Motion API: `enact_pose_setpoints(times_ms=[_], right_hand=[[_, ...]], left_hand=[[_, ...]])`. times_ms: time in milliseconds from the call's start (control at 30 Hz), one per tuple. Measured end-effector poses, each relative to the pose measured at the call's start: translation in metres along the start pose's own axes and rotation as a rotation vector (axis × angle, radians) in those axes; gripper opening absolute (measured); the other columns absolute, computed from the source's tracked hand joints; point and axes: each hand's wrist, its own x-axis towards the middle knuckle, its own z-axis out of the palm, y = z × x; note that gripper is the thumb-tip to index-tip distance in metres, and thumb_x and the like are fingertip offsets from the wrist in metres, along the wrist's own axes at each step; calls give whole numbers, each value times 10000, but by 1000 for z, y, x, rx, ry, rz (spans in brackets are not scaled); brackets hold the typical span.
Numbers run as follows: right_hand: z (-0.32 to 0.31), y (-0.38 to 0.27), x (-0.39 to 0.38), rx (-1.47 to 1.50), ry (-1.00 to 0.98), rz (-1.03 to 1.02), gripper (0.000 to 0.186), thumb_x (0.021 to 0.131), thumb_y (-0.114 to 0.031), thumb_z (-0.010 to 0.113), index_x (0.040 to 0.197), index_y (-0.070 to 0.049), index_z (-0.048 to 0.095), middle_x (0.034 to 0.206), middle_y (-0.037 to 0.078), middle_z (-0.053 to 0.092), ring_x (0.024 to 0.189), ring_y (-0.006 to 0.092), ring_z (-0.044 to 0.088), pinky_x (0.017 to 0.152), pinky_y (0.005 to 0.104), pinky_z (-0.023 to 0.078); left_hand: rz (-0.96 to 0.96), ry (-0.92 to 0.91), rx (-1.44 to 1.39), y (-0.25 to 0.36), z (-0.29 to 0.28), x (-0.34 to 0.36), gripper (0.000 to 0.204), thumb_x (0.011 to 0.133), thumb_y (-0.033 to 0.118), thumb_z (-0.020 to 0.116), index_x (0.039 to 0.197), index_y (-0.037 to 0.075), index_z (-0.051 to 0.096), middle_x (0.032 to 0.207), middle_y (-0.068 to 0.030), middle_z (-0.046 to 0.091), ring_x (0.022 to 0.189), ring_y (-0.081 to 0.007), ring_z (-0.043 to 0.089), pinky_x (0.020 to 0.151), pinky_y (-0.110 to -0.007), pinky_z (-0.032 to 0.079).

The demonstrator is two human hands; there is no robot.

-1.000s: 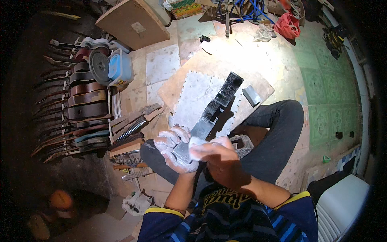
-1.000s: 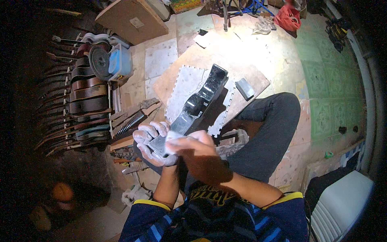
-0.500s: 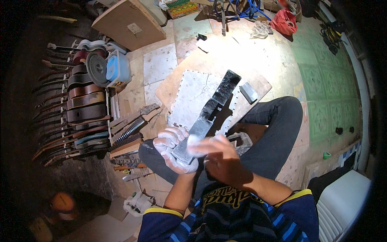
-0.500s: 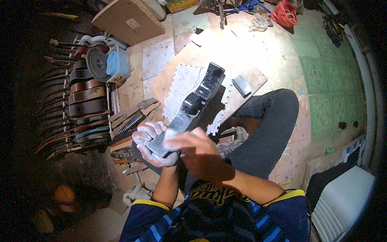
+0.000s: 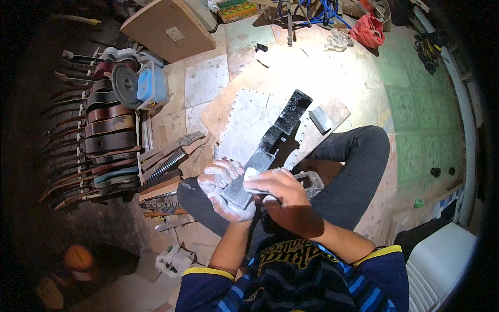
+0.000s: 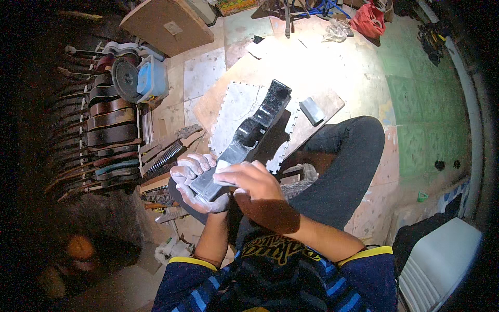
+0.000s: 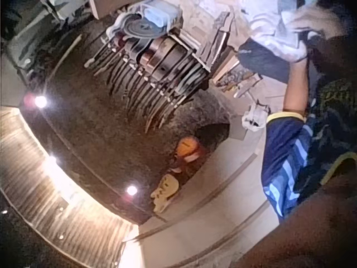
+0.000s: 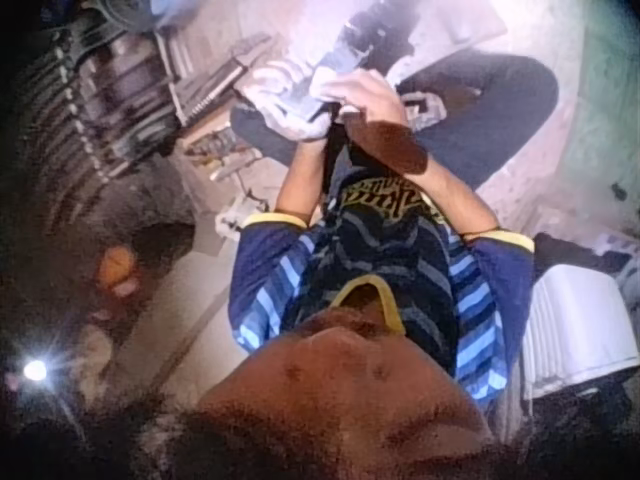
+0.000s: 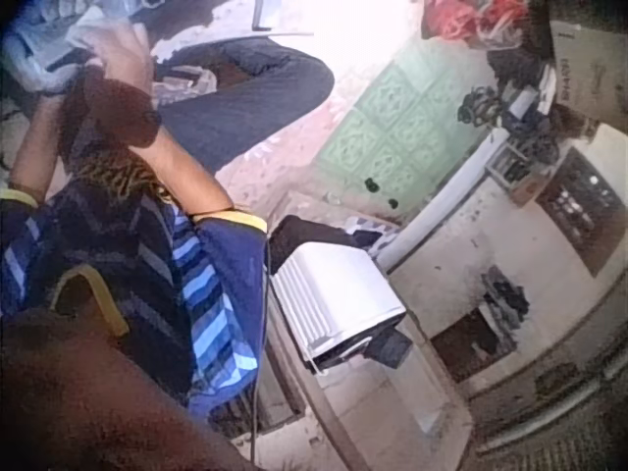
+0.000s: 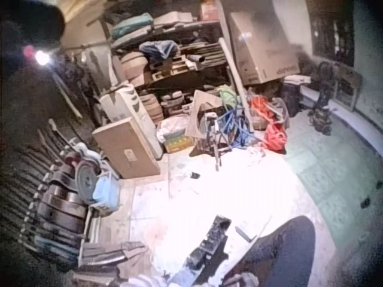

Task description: The person sands the surface of a guitar body using a piece of sandpaper, focusing on the edges and inner contours of the instrument.

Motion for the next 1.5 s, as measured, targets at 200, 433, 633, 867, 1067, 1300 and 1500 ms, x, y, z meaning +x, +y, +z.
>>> enact_pose_setpoints(times_ms=[200,433,633,867,1067,1300,1500], right_hand=[[3,-4,-10,80,-67,-23,434,760,86,581,1141,-74,714,1127,120,702,958,292,659,838,382,499],[2,-4,-8,41,-25,-67,436,707,99,590,1092,-65,712,1099,97,727,928,262,685,806,384,511],[2,3,-16,48,-43,-81,450,699,95,585,1104,-54,715,1112,102,723,944,279,679,840,387,510],[-5,-18,-14,91,-94,-1,372,798,-13,585,1150,-40,704,1185,148,703,1087,301,661,953,404,494],[-7,9,-17,97,-181,-71,455,793,29,533,1218,-25,687,1263,181,670,1172,326,635,1014,421,473],[-18,4,-8,-128,-165,89,622,711,73,534,1321,-20,612,1308,232,624,1209,380,605,1029,418,472],[-26,20,8,-448,-277,143,669,726,92,560,1378,-54,572,1356,223,588,1189,401,595,1014,419,459]], left_hand=[[-6,-6,-9,-3,2,-2,433,889,386,711,750,61,460,716,-74,512,661,-208,511,642,-342,433],[-20,-8,-8,-1,0,-3,437,890,390,710,747,61,461,716,-74,512,660,-208,511,641,-341,432],[-27,-20,-18,-4,3,-6,440,891,393,710,745,60,462,715,-74,513,660,-208,511,640,-341,431],[-28,-30,-29,-11,7,-8,444,892,397,709,743,60,462,714,-74,513,659,-208,511,639,-341,430],[-24,-37,-35,-8,9,-4,447,893,401,709,741,60,463,713,-74,514,659,-209,511,638,-340,429],[-65,-64,-48,2,6,1,451,894,405,709,738,60,464,712,-74,514,658,-209,511,638,-340,428],[-93,-98,-45,6,2,5,454,894,408,708,736,59,464,712,-74,515,658,-209,511,637,-340,428]])
